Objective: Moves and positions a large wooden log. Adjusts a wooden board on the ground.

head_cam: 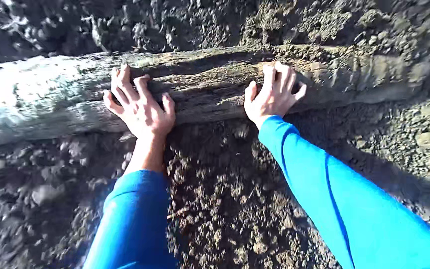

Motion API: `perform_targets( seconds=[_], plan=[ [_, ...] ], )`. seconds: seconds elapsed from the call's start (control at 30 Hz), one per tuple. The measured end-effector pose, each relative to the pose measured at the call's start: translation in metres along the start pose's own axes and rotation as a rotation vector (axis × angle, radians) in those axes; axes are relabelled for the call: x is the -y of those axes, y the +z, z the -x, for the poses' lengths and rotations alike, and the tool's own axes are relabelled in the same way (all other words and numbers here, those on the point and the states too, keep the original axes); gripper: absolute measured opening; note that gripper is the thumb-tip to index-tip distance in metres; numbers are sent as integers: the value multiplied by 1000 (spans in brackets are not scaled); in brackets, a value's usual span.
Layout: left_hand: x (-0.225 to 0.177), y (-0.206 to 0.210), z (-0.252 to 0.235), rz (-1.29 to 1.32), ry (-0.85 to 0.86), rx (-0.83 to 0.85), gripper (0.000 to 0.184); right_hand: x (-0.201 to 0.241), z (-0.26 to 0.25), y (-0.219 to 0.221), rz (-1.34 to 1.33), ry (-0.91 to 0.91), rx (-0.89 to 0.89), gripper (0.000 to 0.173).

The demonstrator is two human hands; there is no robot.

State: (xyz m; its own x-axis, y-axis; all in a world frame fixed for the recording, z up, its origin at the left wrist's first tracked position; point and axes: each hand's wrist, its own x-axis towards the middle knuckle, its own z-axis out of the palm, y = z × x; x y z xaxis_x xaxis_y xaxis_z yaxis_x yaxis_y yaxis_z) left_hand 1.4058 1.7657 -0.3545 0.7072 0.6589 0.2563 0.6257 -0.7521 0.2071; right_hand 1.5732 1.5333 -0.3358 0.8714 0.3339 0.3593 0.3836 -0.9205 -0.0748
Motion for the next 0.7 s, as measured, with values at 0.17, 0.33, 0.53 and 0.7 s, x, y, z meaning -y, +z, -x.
perform_targets(
  seconds=[0.17,0.33,0.53,0.7],
  plan=[
    [-7,3,-22,6,21,-37,63,4,-24,15,-30,-66,-49,55],
    [-5,15,-32,-3,-2,-64,64,2,-38,22,-76,-91,-46,55],
    [-4,22,-39,2,-10,-73,66,2,-49,26,-80,-122,-24,54],
    [-11,28,-65,-10,-56,-98,67,9,-85,39,-104,-163,-77,53]
  ],
)
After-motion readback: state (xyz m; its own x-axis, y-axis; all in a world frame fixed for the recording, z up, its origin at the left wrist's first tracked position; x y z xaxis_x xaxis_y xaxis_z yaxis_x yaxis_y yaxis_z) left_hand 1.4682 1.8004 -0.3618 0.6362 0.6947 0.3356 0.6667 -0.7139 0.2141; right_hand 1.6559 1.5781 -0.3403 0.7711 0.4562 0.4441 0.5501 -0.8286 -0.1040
